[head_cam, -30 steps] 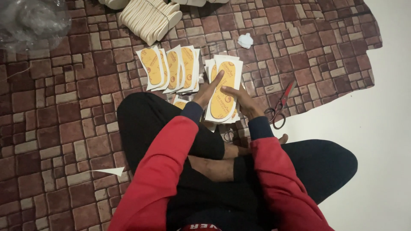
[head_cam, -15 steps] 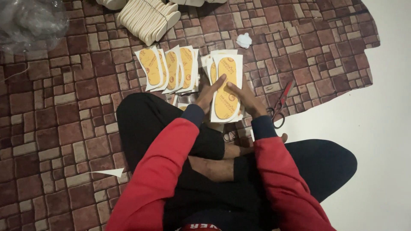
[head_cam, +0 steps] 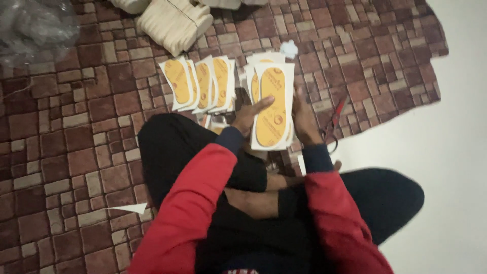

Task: Cutting out shoe insoles from a printed sheet, sorting them, and stacking them into bundles.

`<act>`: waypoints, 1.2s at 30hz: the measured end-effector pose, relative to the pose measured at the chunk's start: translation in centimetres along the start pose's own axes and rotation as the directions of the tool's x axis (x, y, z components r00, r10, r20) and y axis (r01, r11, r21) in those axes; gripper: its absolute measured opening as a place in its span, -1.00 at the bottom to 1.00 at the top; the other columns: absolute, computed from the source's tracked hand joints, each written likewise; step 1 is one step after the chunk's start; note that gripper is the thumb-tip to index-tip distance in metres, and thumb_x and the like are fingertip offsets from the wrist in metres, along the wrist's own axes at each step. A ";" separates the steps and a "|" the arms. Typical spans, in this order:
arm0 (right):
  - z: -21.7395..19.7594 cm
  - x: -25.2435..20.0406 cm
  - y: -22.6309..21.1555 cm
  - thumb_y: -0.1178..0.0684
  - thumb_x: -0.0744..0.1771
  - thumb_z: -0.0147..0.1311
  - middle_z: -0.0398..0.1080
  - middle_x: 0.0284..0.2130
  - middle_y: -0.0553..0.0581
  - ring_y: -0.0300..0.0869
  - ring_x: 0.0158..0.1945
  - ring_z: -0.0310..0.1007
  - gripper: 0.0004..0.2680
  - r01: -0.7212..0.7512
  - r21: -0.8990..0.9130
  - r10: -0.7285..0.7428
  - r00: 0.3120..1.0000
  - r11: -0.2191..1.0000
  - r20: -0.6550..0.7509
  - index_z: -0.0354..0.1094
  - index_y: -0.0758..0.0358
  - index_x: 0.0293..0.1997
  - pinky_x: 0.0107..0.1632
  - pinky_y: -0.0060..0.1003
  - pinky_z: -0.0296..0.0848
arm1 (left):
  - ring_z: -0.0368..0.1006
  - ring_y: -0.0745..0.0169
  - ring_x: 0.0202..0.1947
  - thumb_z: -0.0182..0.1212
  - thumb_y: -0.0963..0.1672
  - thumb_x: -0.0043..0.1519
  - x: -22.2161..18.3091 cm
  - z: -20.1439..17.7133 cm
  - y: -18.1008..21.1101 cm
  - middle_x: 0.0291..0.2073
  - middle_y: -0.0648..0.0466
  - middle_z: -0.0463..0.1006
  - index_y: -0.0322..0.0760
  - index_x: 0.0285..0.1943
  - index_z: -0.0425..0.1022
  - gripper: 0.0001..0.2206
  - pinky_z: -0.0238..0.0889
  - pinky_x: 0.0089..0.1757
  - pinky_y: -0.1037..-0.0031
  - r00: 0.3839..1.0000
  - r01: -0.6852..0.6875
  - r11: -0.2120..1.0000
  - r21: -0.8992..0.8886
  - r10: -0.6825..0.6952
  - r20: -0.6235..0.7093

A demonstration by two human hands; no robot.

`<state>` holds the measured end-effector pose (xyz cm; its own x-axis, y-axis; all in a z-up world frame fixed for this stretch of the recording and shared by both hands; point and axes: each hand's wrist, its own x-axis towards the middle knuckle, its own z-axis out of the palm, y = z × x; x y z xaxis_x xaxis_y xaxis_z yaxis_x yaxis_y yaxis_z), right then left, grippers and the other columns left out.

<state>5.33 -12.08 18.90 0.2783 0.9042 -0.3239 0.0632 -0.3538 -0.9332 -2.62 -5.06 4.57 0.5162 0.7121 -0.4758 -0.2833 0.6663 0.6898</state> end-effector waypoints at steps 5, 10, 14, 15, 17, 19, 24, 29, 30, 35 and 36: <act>-6.1 6.4 11.7 -0.22 0.37 -0.25 0.21 0.28 0.63 0.39 0.37 0.19 -0.50 -0.228 -0.610 0.345 0.935 0.759 0.080 0.23 0.45 0.31 0.36 0.26 0.22 | 0.48 -0.22 0.10 0.66 0.05 -0.03 1.2 -0.4 0.0 0.06 -0.44 0.51 -0.68 0.13 0.50 -0.25 0.40 0.05 -0.03 0.999 -0.050 0.998 -0.047 0.050 -0.012; -2.8 4.3 8.4 -0.17 0.31 0.02 0.26 0.28 0.58 0.41 0.38 0.18 -0.50 -0.054 -0.781 0.393 0.884 0.623 0.253 0.28 0.41 0.32 0.47 0.22 0.10 | 0.27 -0.31 0.33 0.51 0.11 0.04 -1.4 0.6 3.3 0.30 -0.42 0.35 -0.58 0.35 0.34 -0.15 0.18 0.27 -0.04 0.998 -0.005 0.994 -0.113 0.012 0.065; -3.4 5.5 12.3 -0.15 0.28 0.25 0.32 0.24 0.48 0.36 0.35 0.22 -0.50 0.130 -0.623 0.188 0.888 0.771 0.419 0.34 0.32 0.31 0.45 0.18 0.10 | 0.26 -0.22 0.34 0.55 0.10 0.03 -2.0 0.8 3.7 0.28 -0.38 0.36 -0.57 0.35 0.34 -0.15 0.18 0.26 0.03 0.998 -0.046 0.993 -0.110 0.050 0.032; -4.3 6.3 15.0 -0.17 0.27 0.28 0.35 0.24 0.40 0.30 0.35 0.25 -0.49 0.129 -0.621 0.157 0.910 0.773 0.384 0.36 0.26 0.31 0.45 0.15 0.13 | 0.25 -0.21 0.34 0.54 0.10 0.02 -2.5 1.3 3.9 0.27 -0.39 0.35 -0.58 0.36 0.33 -0.14 0.15 0.27 0.04 0.998 -0.035 0.993 -0.110 0.041 0.046; -4.7 6.0 14.8 -0.17 0.22 0.33 0.36 0.25 0.37 0.27 0.35 0.26 -0.46 0.053 -0.639 0.232 0.906 0.767 0.353 0.36 0.20 0.32 0.43 0.13 0.16 | 0.24 -0.22 0.36 0.53 0.11 0.03 -2.4 1.1 4.1 0.28 -0.39 0.34 -0.58 0.36 0.31 -0.14 0.13 0.29 0.04 0.998 -0.050 0.995 -0.086 0.054 0.039; -6.6 6.0 14.6 -0.17 0.17 0.37 0.36 0.26 0.33 0.24 0.34 0.28 -0.42 -0.027 -0.650 0.308 0.896 0.759 0.321 0.37 0.13 0.32 0.41 0.11 0.19 | 0.23 -0.22 0.37 0.53 0.12 0.04 -2.1 0.9 4.2 0.28 -0.40 0.33 -0.59 0.36 0.30 -0.13 0.10 0.31 0.03 0.998 -0.060 0.996 -0.058 0.062 0.031; -12.6 5.6 11.5 0.18 0.23 0.31 0.56 -0.33 0.40 0.07 -0.27 0.57 -0.72 -0.099 -0.486 0.111 0.994 0.868 -0.004 0.53 0.46 0.01 -0.16 -0.09 0.51 | 0.22 -0.22 0.39 0.50 0.09 0.09 -0.8 -0.2 4.5 0.33 -0.34 0.31 -0.50 0.43 0.23 -0.15 0.17 0.28 0.06 0.993 -0.114 0.989 -0.094 0.112 -0.027; -14.1 6.6 10.3 0.03 0.37 0.26 0.51 -0.42 -0.02 -0.34 -0.42 0.51 -0.92 0.239 0.056 -0.207 0.917 0.969 -0.340 0.49 0.04 -0.09 -0.30 -0.51 0.49 | 0.33 -0.26 0.30 0.59 0.03 0.05 1.2 -1.6 1.7 0.24 -0.37 0.40 -0.50 0.37 0.31 -0.20 0.30 0.20 0.05 0.994 -0.104 0.994 0.044 0.105 -0.007; -14.5 6.9 10.6 -0.03 0.43 0.17 0.53 -0.37 0.00 -0.32 -0.34 0.60 -0.93 0.293 0.214 -0.193 0.899 0.932 -0.393 0.43 0.03 -0.10 -0.23 -0.52 0.56 | 0.39 -0.24 0.25 0.63 0.00 0.03 1.6 -1.6 0.8 0.18 -0.38 0.46 -0.50 0.33 0.36 -0.24 0.37 0.16 0.08 0.994 -0.109 0.990 0.094 0.109 0.005; -8.3 11.6 16.4 0.08 0.39 0.18 0.53 -0.04 0.21 -0.02 -0.07 0.56 -0.80 0.261 0.457 -0.149 0.952 0.850 -0.268 0.42 0.20 0.13 -0.12 -0.17 0.49 | -0.17 -0.45 0.51 0.47 0.21 -0.01 1.5 -1.1 0.1 0.51 -0.47 -0.13 -0.56 0.58 -0.29 0.22 -0.21 0.41 -0.13 1.000 0.006 0.799 0.601 -0.003 -0.006; -5.8 12.2 17.3 0.06 0.33 0.34 0.50 0.11 0.07 -0.14 0.12 0.50 -0.63 0.244 -0.131 -0.277 0.827 0.961 -0.489 0.37 -0.01 0.29 0.12 -0.18 0.51 | -0.21 -0.41 0.54 0.44 0.21 0.00 2.0 -0.7 0.0 0.54 -0.43 -0.17 -0.47 0.61 -0.39 0.23 -0.26 0.42 -0.12 1.000 0.016 0.718 0.696 -0.002 -0.021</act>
<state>15.37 -8.60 -0.30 0.6814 0.7288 0.0666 0.2544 -0.1506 -0.9553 -2.16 -3.45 3.21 0.4997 0.7154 -0.4884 0.3670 0.3358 0.8675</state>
